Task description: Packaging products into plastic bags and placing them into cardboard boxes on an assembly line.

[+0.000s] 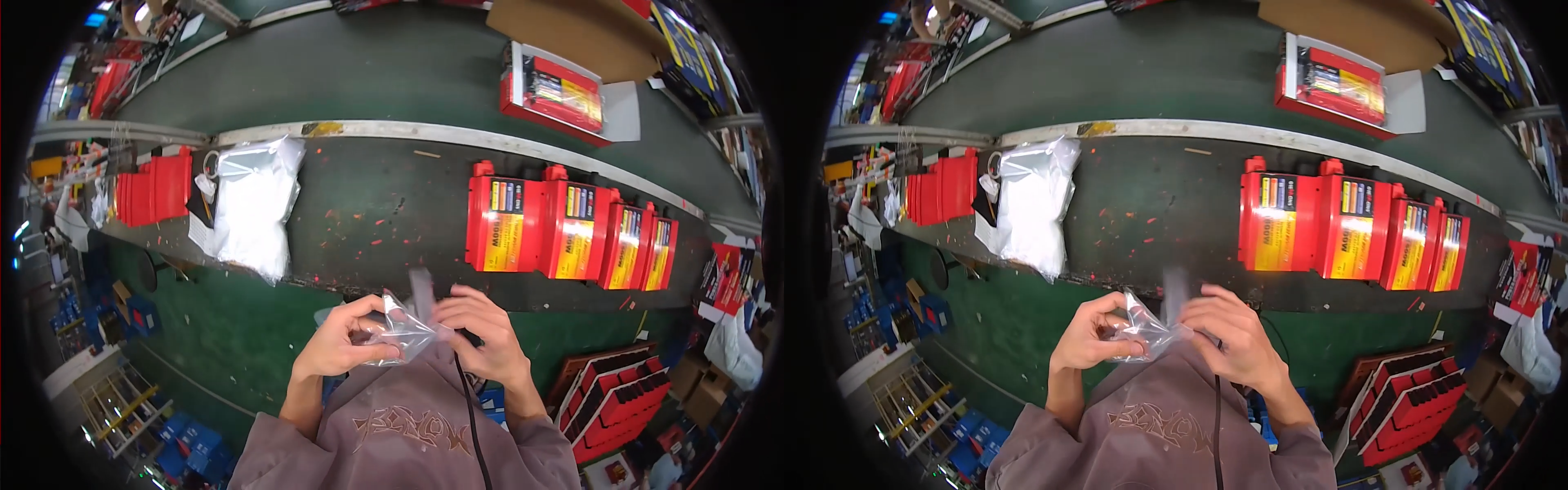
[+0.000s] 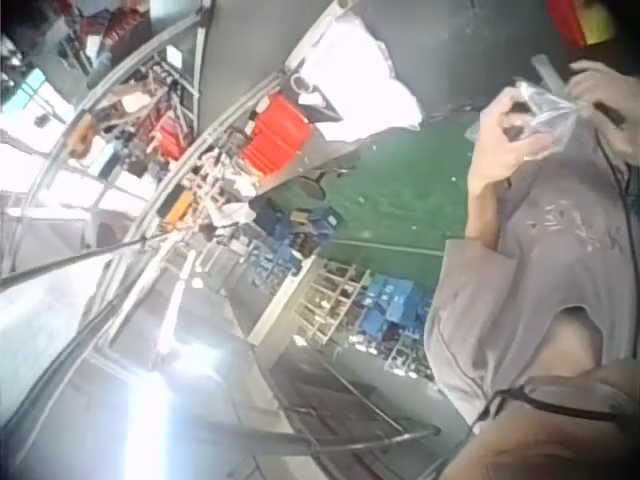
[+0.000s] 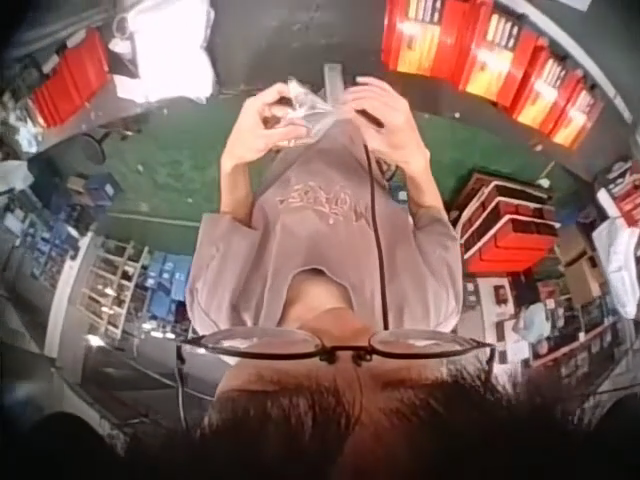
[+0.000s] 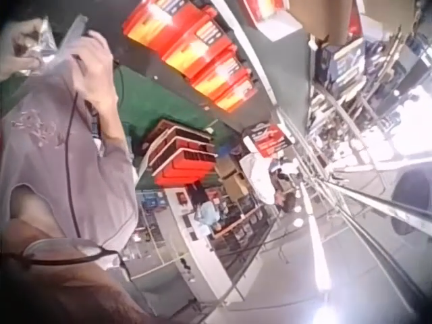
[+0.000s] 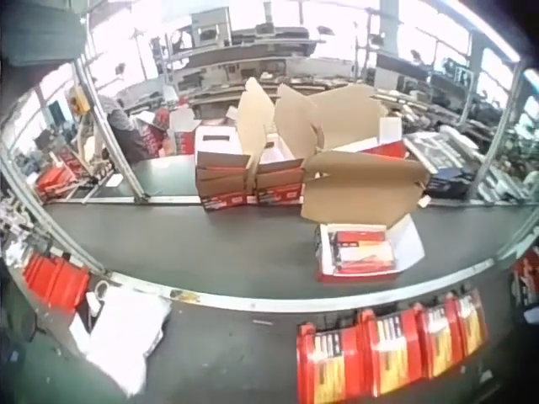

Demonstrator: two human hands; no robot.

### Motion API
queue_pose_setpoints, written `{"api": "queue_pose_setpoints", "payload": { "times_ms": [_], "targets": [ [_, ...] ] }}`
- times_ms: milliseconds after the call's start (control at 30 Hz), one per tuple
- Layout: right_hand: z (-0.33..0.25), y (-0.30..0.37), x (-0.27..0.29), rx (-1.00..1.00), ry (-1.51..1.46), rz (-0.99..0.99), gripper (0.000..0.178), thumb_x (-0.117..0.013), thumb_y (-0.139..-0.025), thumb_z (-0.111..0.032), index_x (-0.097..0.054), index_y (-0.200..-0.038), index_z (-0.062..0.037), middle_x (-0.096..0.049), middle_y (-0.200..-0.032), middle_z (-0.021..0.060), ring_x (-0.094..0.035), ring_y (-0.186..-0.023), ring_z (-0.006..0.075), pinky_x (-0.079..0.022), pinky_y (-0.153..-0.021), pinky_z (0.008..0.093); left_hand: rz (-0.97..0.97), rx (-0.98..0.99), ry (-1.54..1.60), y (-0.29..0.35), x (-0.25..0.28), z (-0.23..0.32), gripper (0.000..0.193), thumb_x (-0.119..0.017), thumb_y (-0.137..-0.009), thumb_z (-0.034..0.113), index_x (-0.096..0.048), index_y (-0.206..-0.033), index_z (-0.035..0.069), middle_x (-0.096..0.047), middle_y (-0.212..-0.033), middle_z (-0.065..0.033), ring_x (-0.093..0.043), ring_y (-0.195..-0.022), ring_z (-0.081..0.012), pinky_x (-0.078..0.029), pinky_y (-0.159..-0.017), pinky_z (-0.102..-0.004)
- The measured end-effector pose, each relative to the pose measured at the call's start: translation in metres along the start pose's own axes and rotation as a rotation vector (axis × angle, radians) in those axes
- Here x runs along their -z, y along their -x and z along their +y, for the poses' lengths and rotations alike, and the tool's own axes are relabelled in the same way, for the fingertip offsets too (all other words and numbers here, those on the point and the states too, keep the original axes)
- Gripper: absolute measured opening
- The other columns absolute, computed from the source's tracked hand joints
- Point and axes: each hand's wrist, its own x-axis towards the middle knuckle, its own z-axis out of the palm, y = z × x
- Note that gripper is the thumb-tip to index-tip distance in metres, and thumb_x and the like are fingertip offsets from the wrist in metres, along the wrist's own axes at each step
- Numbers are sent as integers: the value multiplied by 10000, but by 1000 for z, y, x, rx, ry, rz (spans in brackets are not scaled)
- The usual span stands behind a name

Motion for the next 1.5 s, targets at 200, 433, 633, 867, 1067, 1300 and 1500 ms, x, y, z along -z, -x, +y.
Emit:
{"api": "queue_pose_setpoints", "payload": {
  "times_ms": [200,433,633,867,1067,1300,1500],
  "targets": [
    [-15,26,25,-107,-94,103,95,-681,-741,-26,-594,-723,8,-621,-719,90,-579,-675,243,-466,-740,346,70,-84,-115,-9,-18,27,344,-713,-762,-65,-546,-1058,-13,-700,-818,-85,-631,-740,-76,-469,-641,-197],
    [-7,25,12,-96,-694,266,77,-600,-824,-10,-547,-769,0,-604,-924,121,-576,-983,234,-449,-888,361,52,-187,-112,-17,-11,50,212,-694,-785,-33,-535,-917,11,-624,-636,-27,-558,-587,-41,-394,-542,-187],
    [-10,23,18,-407,-667,110,102,-644,-863,-54,-611,-908,31,-676,-761,91,-637,-617,115,-520,-577,248,66,-146,-141,-25,-15,58,178,-681,-811,-8,-531,-905,15,-601,-627,-6,-525,-579,-27,-384,-533,-185],
    [-5,28,22,-452,-755,230,203,-694,-822,-27,-532,-699,-24,-629,-630,55,-599,-548,86,-459,-486,222,33,-285,-187,-40,-9,47,250,-709,-795,62,-555,-983,1,-594,-831,-14,-546,-722,-68,-413,-626,-211],
    [-13,22,4,-475,-691,354,298,-752,-776,-30,-481,-653,-47,-609,-616,44,-575,-553,58,-439,-474,213,381,-591,-445,-38,-54,17,155,-675,-811,118,-582,-781,-2,-583,-746,-32,-525,-637,-95,-406,-568,-229],
    [-1,45,4,-385,-804,257,244,-694,-822,-34,-506,-667,-39,-608,-732,56,-540,-616,63,-418,-536,221,-24,-227,-393,-45,-61,7,206,-601,-900,112,-553,-734,1,-523,-601,29,-462,-571,-19,-358,-503,-199],
    [58,80,20,-400,-1075,964,217,-522,-836,56,-406,-733,-96,-576,-762,59,-561,-646,116,-474,-601,252,260,-195,-494,-30,-42,-2,225,-611,-871,64,-509,-681,-2,-483,-567,38,-421,-533,-31,-341,-473,-227]
  ]
}}
